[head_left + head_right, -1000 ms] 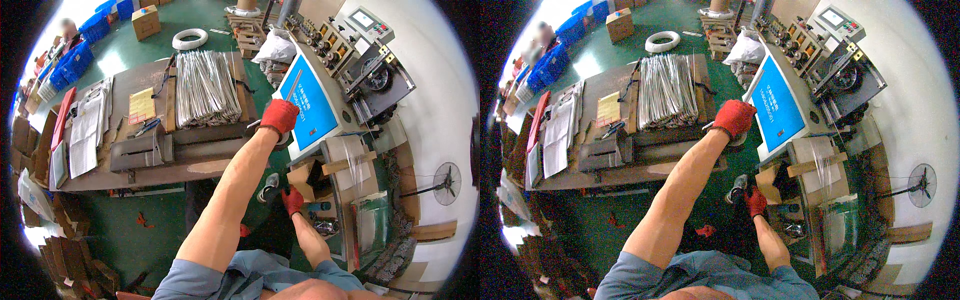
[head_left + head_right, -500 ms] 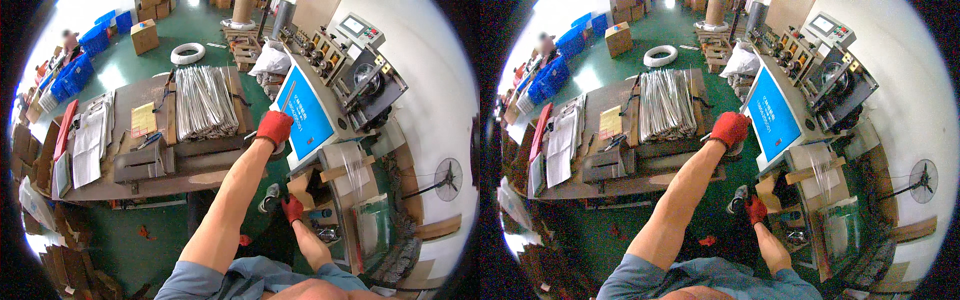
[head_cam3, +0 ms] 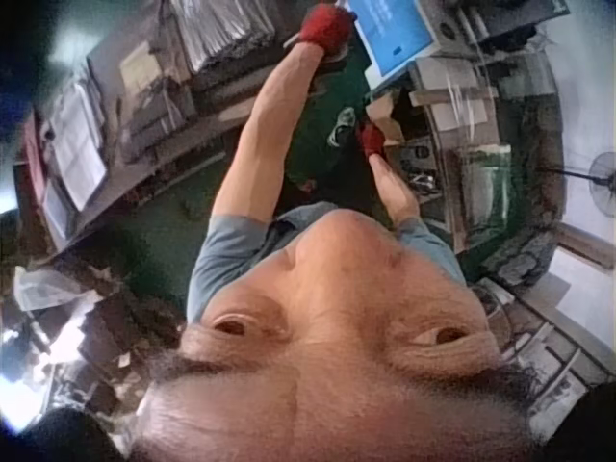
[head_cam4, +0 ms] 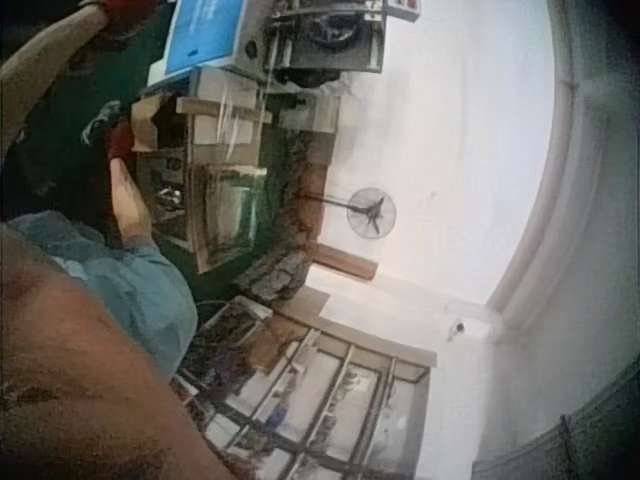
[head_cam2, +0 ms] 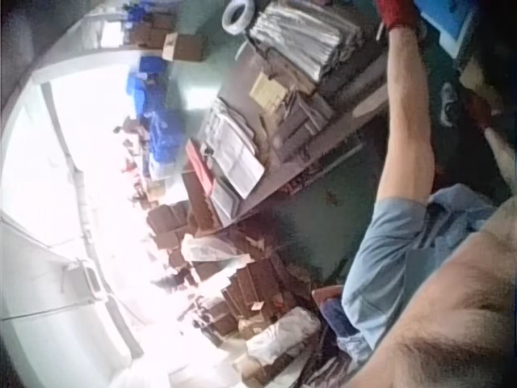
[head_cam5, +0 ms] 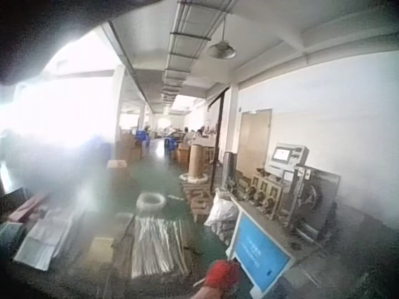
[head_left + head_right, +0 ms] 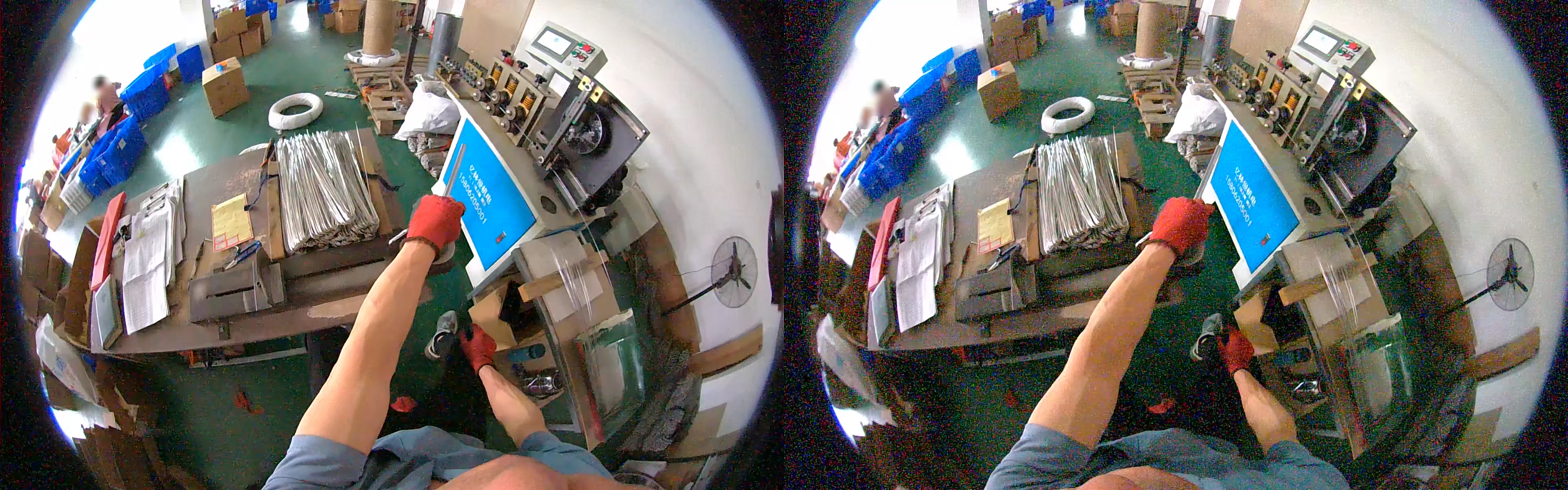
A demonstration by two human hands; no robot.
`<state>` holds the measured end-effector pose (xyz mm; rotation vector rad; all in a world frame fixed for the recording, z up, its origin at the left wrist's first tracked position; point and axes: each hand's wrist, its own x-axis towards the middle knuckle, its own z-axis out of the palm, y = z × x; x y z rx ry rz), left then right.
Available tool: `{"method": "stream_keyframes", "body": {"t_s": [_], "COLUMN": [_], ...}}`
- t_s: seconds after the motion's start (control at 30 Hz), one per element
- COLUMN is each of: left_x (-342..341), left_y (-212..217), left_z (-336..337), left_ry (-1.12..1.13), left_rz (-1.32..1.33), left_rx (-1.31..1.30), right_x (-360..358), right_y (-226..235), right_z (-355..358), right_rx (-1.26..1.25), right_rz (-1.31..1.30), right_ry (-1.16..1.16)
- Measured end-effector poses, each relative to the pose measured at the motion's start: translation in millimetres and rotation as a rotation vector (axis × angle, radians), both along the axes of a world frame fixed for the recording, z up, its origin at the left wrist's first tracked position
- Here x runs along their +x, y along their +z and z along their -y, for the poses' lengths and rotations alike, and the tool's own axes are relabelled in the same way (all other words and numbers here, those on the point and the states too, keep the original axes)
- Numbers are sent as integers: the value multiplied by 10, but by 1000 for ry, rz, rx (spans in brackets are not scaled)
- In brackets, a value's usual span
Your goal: Operating an industrial machine to process, measure, or bend a bundle of metal rods.
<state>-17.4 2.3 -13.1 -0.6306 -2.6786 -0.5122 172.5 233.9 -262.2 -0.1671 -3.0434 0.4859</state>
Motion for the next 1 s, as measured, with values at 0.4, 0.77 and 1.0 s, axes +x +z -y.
{"method": "stream_keyframes", "body": {"t_s": [0.4, 0.77, 1.0], "left_x": [106, 33, -49], "left_y": [123, 32, -78], "left_z": [-12, -13, 20], "left_ry": [38, 34, -4], "left_rz": [62, 48, -8], "left_rx": [1, -11, -83], "right_x": [91, 213, 197], "right_y": [-72, -40, -67], "right_z": [-187, -296, -277], "right_rx": [22, 11, 33], "right_rz": [0, -11, -5], "right_ry": [-22, -69, -76]}}
